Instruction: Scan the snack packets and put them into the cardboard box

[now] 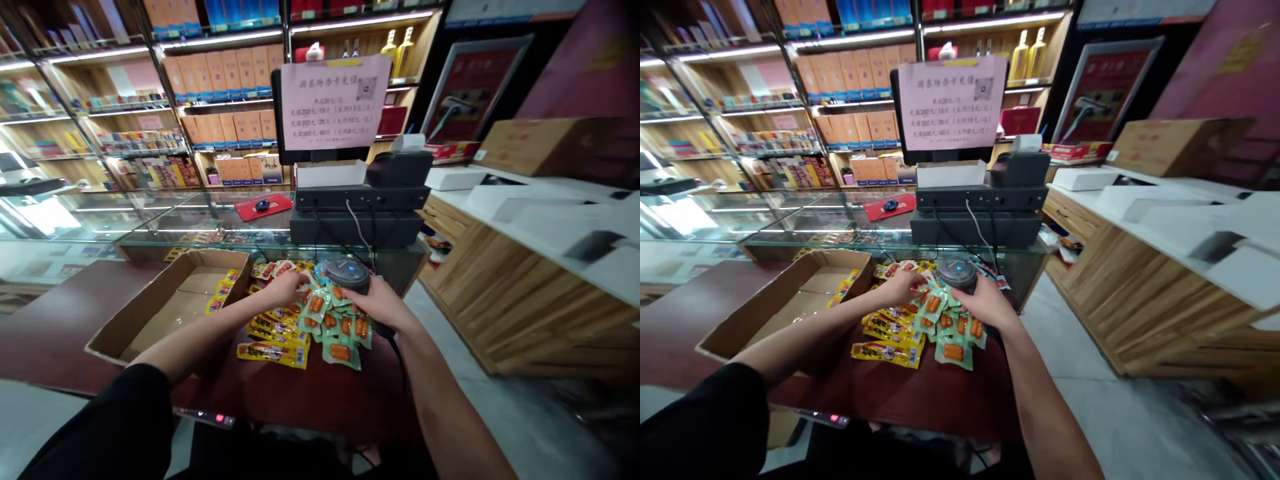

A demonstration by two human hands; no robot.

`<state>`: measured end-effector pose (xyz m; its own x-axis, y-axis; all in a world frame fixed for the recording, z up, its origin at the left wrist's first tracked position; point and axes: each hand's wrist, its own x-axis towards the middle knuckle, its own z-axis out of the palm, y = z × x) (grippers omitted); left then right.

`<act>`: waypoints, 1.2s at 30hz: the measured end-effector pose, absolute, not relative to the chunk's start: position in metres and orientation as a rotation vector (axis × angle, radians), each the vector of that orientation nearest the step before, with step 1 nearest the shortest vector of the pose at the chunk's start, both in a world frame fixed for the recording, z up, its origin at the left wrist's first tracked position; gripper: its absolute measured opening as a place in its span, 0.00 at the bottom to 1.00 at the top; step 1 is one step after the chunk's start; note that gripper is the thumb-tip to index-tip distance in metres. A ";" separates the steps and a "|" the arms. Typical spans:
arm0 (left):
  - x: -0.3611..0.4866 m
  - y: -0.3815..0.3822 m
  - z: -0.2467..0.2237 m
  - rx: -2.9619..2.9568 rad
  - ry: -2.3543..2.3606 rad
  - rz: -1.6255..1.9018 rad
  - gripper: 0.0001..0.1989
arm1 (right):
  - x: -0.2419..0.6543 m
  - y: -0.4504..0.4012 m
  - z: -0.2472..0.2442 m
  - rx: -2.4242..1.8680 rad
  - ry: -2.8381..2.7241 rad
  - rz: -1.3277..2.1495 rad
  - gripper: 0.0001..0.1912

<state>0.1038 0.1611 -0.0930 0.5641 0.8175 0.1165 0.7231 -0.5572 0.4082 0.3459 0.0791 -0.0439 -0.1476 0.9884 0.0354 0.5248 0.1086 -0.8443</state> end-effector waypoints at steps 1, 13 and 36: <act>0.100 0.169 -0.093 2.493 1.314 0.446 0.16 | 0.348 0.079 -0.043 -1.492 -1.741 0.930 0.20; 0.050 0.229 -0.125 2.380 1.695 0.252 0.30 | 0.327 0.114 -0.051 -1.441 -1.841 0.928 0.13; -0.020 0.211 -0.072 0.974 1.115 0.850 0.17 | 0.247 0.122 -0.058 -1.459 -1.912 0.845 0.16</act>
